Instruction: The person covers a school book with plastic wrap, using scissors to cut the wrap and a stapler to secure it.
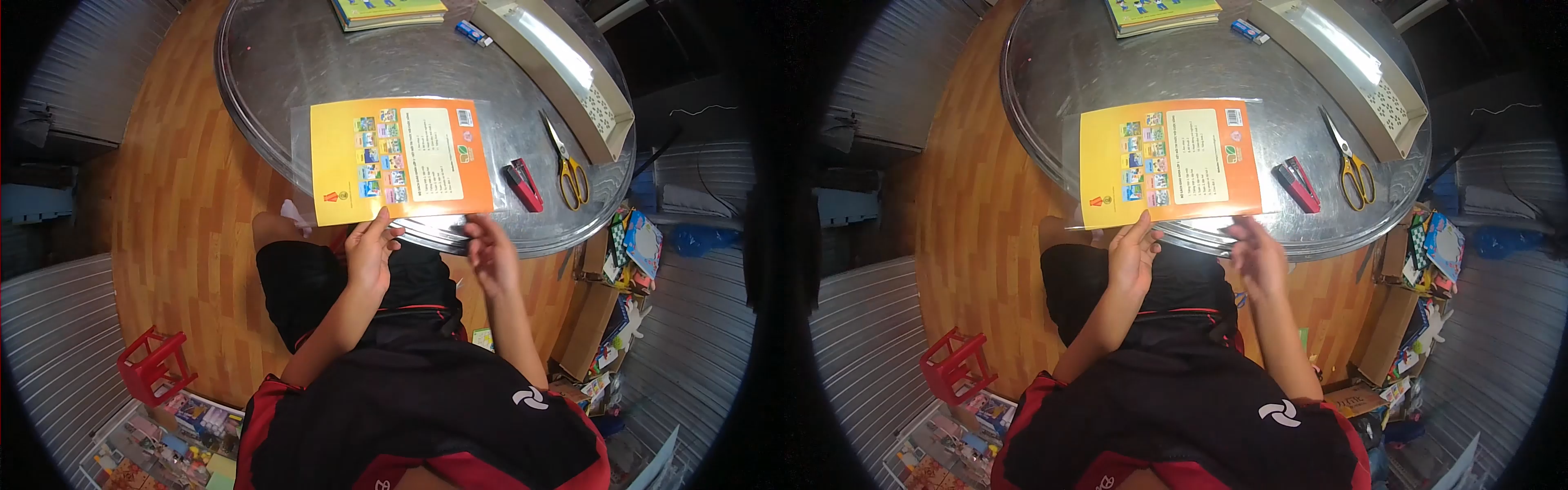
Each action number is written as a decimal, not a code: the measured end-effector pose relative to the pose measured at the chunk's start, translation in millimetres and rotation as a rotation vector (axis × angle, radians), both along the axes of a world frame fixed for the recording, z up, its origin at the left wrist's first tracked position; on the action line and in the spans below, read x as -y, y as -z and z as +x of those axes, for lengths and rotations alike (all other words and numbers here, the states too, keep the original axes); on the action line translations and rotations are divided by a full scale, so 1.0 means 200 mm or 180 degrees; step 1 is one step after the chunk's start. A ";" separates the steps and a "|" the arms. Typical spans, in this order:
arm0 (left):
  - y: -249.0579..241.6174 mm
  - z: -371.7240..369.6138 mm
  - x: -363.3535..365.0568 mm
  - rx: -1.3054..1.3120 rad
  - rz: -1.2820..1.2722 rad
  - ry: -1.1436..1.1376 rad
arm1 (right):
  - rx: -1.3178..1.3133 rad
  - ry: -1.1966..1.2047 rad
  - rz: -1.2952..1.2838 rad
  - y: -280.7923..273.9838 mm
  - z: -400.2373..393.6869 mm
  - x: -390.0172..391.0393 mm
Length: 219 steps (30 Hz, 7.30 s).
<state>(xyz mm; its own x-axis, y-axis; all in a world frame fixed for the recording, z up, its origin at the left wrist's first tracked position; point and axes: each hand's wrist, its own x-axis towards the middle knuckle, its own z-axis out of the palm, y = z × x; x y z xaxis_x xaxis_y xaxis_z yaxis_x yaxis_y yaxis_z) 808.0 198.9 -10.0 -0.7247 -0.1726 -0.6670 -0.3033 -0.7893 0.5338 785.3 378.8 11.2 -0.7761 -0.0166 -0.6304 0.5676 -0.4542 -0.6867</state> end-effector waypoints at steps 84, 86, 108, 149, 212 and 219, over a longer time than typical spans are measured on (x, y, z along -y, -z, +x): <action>-0.14 -0.06 0.05 0.0606 0.0400 0.0346 | 0.0666 -0.0630 0.0887 -0.17 -0.14 0.47; -0.15 -0.06 0.05 0.0576 0.0392 0.0340 | 0.0676 -0.0686 0.0838 -0.15 -0.14 0.45; -0.14 0.21 0.14 -0.0535 -0.4407 0.1136 | -0.1448 -0.0223 0.4309 0.06 -0.28 -0.48; 0.03 -0.02 0.36 -0.0185 -0.1134 -0.0055 | -0.1677 -0.0390 0.4964 0.14 -0.55 -0.95; -0.77 0.35 0.62 -0.1731 -0.2656 -0.3039 | -0.3195 -0.2919 0.1233 -0.58 0.12 0.37; -0.77 0.34 0.61 -0.1674 -0.2454 -0.3078 | -0.3222 -0.2803 0.1189 -0.58 0.12 0.38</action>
